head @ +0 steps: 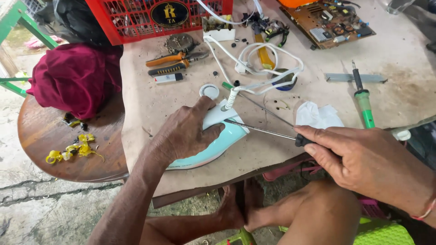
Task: Disassembling the plastic casing of an electric iron using a screwdriver and pliers.
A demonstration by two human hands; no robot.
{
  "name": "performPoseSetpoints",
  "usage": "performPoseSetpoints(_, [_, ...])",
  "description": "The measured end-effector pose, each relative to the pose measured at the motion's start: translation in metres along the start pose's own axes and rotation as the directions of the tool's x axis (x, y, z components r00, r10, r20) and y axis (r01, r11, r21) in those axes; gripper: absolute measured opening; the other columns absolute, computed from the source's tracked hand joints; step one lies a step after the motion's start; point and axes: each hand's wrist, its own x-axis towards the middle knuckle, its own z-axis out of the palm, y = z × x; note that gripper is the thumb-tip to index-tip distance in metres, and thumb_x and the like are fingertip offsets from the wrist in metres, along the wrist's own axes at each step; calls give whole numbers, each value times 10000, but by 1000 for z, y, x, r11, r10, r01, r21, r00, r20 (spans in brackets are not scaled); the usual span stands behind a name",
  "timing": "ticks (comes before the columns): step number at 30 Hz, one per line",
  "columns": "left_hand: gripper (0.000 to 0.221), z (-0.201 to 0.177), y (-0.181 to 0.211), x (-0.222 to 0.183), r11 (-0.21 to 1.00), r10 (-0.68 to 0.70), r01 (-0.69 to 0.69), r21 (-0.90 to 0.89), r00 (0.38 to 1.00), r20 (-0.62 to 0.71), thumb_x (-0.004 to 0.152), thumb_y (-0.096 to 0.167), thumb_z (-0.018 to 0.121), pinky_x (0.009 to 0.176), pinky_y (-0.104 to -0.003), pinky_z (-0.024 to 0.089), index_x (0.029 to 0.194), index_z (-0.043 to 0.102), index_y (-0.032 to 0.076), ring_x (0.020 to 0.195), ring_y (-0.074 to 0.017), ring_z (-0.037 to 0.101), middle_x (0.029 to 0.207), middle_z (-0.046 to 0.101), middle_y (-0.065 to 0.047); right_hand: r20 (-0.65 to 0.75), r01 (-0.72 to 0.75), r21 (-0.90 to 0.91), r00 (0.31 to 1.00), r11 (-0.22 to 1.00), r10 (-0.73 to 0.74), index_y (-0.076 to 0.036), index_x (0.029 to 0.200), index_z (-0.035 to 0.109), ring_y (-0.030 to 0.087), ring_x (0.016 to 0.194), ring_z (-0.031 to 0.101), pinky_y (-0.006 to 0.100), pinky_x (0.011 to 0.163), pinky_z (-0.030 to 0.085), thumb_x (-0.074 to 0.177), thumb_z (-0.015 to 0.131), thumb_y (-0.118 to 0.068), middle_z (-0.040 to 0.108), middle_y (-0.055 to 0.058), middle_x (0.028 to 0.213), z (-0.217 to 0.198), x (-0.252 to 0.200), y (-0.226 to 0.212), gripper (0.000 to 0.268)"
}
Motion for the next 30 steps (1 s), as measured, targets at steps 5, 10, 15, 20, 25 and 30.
performPoseSetpoints(5, [530, 0, 2, -1, 999, 0, 1, 32, 1000, -12, 927, 451, 637, 615, -588, 491, 1304, 461, 122, 756, -501, 680, 845, 737, -203, -50, -1, -176, 999, 984, -8, -436, 1504, 475, 165, 797, 779, 434, 547, 669, 916, 525, -514, 738, -202, 1134, 15, -19, -19, 595])
performPoseSetpoints(10, [590, 4, 4, -4, 996, 35, -25, 88, 994, -107, 945, 574, 570, 584, -632, 464, 1330, 495, 134, 738, -563, 649, 782, 716, -234, -165, -20, 135, 985, 991, 42, -329, 1435, 608, 215, 958, 785, 437, 724, 642, 893, 607, -390, 721, -113, 1328, 56, -30, -16, 545])
performPoseSetpoints(15, [482, -14, 39, 5, 985, -138, 133, 107, 990, 33, 926, 459, 616, 636, -539, 515, 1190, 474, 81, 748, -377, 686, 923, 696, -128, 128, -686, 495, 665, 534, 736, -492, 1211, 782, 94, 973, 787, 235, 874, 524, 876, 523, -478, 831, -87, 1105, 82, -44, -86, 423])
performPoseSetpoints(20, [541, -2, 52, 17, 977, -179, 170, 129, 982, 59, 904, 411, 654, 741, -511, 547, 1290, 466, 81, 848, -317, 669, 1063, 642, -115, 175, -481, 690, 835, 540, 521, -339, 1450, 620, 190, 1023, 770, 309, 905, 563, 929, 478, -416, 812, 18, 1131, 147, -59, -70, 545])
performPoseSetpoints(25, [469, 20, 35, 17, 975, -14, 49, 218, 987, -162, 919, 475, 677, 583, -636, 519, 1133, 557, 75, 730, -509, 680, 1088, 666, -111, 137, -412, 742, 866, 529, 481, -293, 1499, 544, 262, 1037, 813, 353, 811, 680, 936, 455, -478, 815, 104, 1172, 177, -62, -82, 600])
performPoseSetpoints(30, [599, 21, 36, 14, 953, 51, 13, 303, 978, -203, 940, 529, 684, 572, -609, 531, 1324, 492, 111, 701, -489, 690, 852, 719, -159, 110, -431, 705, 851, 563, 514, -325, 1551, 452, 223, 411, 643, 352, 379, 576, 950, 389, -491, 664, 81, 528, 189, -58, -103, 627])
